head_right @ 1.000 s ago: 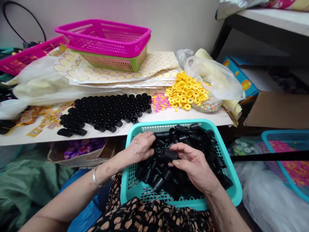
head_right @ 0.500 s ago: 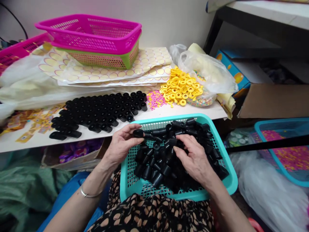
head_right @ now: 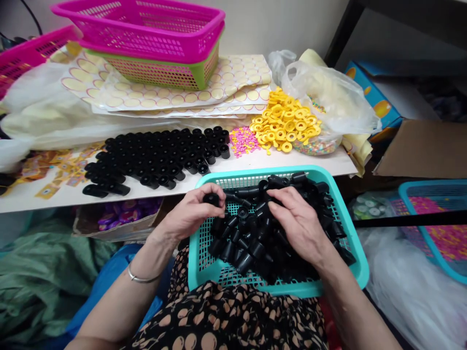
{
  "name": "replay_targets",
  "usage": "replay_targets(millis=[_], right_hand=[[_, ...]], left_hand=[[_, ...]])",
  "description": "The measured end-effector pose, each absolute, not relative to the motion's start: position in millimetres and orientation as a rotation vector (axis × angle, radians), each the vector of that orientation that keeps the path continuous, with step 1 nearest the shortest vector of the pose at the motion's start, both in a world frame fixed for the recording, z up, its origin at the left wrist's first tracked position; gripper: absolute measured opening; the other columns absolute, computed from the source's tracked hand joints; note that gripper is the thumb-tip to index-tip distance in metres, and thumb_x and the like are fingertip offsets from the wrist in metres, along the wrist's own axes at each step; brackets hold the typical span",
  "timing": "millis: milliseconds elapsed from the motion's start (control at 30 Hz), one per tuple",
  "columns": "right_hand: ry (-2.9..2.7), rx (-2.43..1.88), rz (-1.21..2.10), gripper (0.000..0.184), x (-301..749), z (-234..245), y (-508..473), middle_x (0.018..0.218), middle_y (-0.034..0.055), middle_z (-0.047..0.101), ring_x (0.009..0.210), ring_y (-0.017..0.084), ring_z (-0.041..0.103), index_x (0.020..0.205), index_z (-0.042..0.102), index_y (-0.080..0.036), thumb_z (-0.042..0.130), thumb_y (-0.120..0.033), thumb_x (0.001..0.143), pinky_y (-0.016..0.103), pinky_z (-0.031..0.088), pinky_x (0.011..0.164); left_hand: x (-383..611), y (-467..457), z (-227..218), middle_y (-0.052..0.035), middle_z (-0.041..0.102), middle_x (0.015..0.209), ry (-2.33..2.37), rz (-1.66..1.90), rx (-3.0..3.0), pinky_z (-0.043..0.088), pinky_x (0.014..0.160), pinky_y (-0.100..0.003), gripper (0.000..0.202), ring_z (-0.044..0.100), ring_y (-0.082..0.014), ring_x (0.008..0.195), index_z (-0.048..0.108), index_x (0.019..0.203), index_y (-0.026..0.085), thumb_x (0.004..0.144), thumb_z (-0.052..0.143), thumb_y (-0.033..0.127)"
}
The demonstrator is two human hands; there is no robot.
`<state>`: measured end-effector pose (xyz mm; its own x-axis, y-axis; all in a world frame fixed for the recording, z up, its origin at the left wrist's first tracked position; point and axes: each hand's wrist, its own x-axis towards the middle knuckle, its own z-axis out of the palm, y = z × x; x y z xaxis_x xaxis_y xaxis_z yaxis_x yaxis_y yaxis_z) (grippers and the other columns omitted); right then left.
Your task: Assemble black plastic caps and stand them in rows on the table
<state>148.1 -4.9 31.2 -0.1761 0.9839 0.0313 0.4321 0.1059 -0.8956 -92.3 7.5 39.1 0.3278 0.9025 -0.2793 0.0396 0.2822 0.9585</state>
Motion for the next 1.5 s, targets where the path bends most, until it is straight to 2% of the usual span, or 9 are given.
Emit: replay_targets(millis=[133, 233, 367, 533, 700, 833, 1133, 1233, 1500], right_hand=[[-1.077, -1.260, 1.456, 0.024, 155.4, 29.8, -11.3, 0.085, 0.0018, 0.063, 0.077, 0.019, 0.063, 0.102, 0.065, -0.024, 0.060, -0.038, 0.084, 0.038, 0.056, 0.070], [-1.025, -1.176, 1.532, 0.027, 159.6, 26.5, -22.4, 0.088, 0.0022, 0.067, 0.071, 0.017, 0.064, 0.103, 0.066, -0.024, 0.068, -0.034, 0.078, 0.035, 0.057, 0.065], [-1.269, -1.170, 1.499, 0.032, 163.8, 21.8, -38.6, 0.103, 0.0035, 0.070, 0.089, 0.019, 0.065, 0.105, 0.067, -0.026, 0.073, -0.028, 0.074, 0.032, 0.055, 0.078], [-1.580, -1.269, 1.393, 0.043, 164.7, 18.7, -49.4, 0.110, 0.0040, 0.068, 0.102, 0.022, 0.062, 0.115, 0.063, -0.026, 0.074, -0.030, 0.073, 0.037, 0.049, 0.092], [-1.644, -1.325, 1.348, 0.040, 160.3, 24.9, -50.6, 0.116, 0.0044, 0.064, 0.106, 0.021, 0.059, 0.121, 0.058, -0.027, 0.065, -0.033, 0.082, 0.037, 0.045, 0.097], [-1.628, -1.228, 1.391, 0.033, 148.2, 29.2, -49.9, 0.115, 0.0039, 0.062, 0.102, 0.019, 0.059, 0.118, 0.060, -0.026, 0.061, -0.030, 0.085, 0.031, 0.048, 0.091], [-0.933, -1.071, 1.567, 0.038, 130.3, 8.1, -53.6, 0.100, 0.0011, 0.065, 0.090, 0.014, 0.062, 0.114, 0.059, -0.028, 0.071, -0.024, 0.077, 0.027, 0.051, 0.082], [-0.952, -1.036, 1.567, 0.044, 133.7, 13.7, -52.4, 0.099, -0.0004, 0.068, 0.090, 0.014, 0.063, 0.113, 0.059, -0.030, 0.075, -0.020, 0.073, 0.025, 0.052, 0.080], [-1.665, -1.194, 0.875, 0.036, 144.1, 24.7, -47.2, 0.113, 0.0022, 0.064, 0.106, 0.018, 0.059, 0.114, 0.062, -0.028, 0.067, -0.018, 0.080, 0.031, 0.046, 0.095]], left_hand=[[-74.7, -1.9, 19.6, -0.0019, 0.054, 0.075, 1.246, 0.248, 1.966, 0.044, 0.067, -0.030, 0.008, 0.053, -0.0162, 0.071, 0.057, 0.069, 0.017, 0.070, 0.061, 0.023], [-59.1, -13.6, -5.9, -0.0102, 0.060, 0.095, 1.297, -0.026, 2.358, 0.046, 0.078, -0.038, 0.012, 0.057, -0.0237, 0.087, 0.062, 0.083, 0.016, 0.073, 0.056, 0.016], [-44.8, -16.1, -20.9, -0.0175, 0.062, 0.096, 1.315, -0.128, 2.471, 0.047, 0.078, -0.044, 0.021, 0.061, -0.0279, 0.087, 0.063, 0.090, 0.010, 0.075, 0.049, 0.009], [-38.3, -3.1, -4.8, -0.0133, 0.065, 0.081, 1.254, -0.169, 2.457, 0.047, 0.070, -0.038, 0.017, 0.063, -0.0263, 0.078, 0.066, 0.081, 0.011, 0.071, 0.052, 0.010], [-54.0, 2.4, 26.1, -0.0037, 0.062, 0.066, 1.351, 0.082, 2.162, 0.043, 0.061, -0.028, 0.011, 0.057, -0.0180, 0.064, 0.067, 0.070, 0.015, 0.070, 0.060, 0.024], [-60.9, -0.8, 47.6, 0.0029, 0.058, 0.062, 1.206, 0.389, 1.561, 0.035, 0.051, -0.021, 0.015, 0.049, -0.0101, 0.055, 0.069, 0.078, 0.017, 0.070, 0.066, 0.029], [-35.6, -29.6, 28.6, -0.0037, 0.066, 0.090, 1.016, 0.929, 1.214, 0.044, 0.085, -0.029, 0.040, 0.059, -0.0178, 0.088, 0.075, 0.087, 0.018, 0.048, 0.087, 0.024], [-37.0, -30.2, 28.5, -0.0035, 0.067, 0.086, 0.987, 0.872, 1.291, 0.045, 0.080, -0.029, 0.044, 0.059, -0.0164, 0.081, 0.074, 0.094, 0.018, 0.051, 0.085, 0.020], [-43.6, -24.3, 32.5, 0.0032, 0.056, 0.069, 1.124, 0.822, 1.581, 0.040, 0.060, -0.022, 0.023, 0.052, -0.0092, 0.064, 0.074, 0.088, 0.019, 0.066, 0.072, 0.015]])
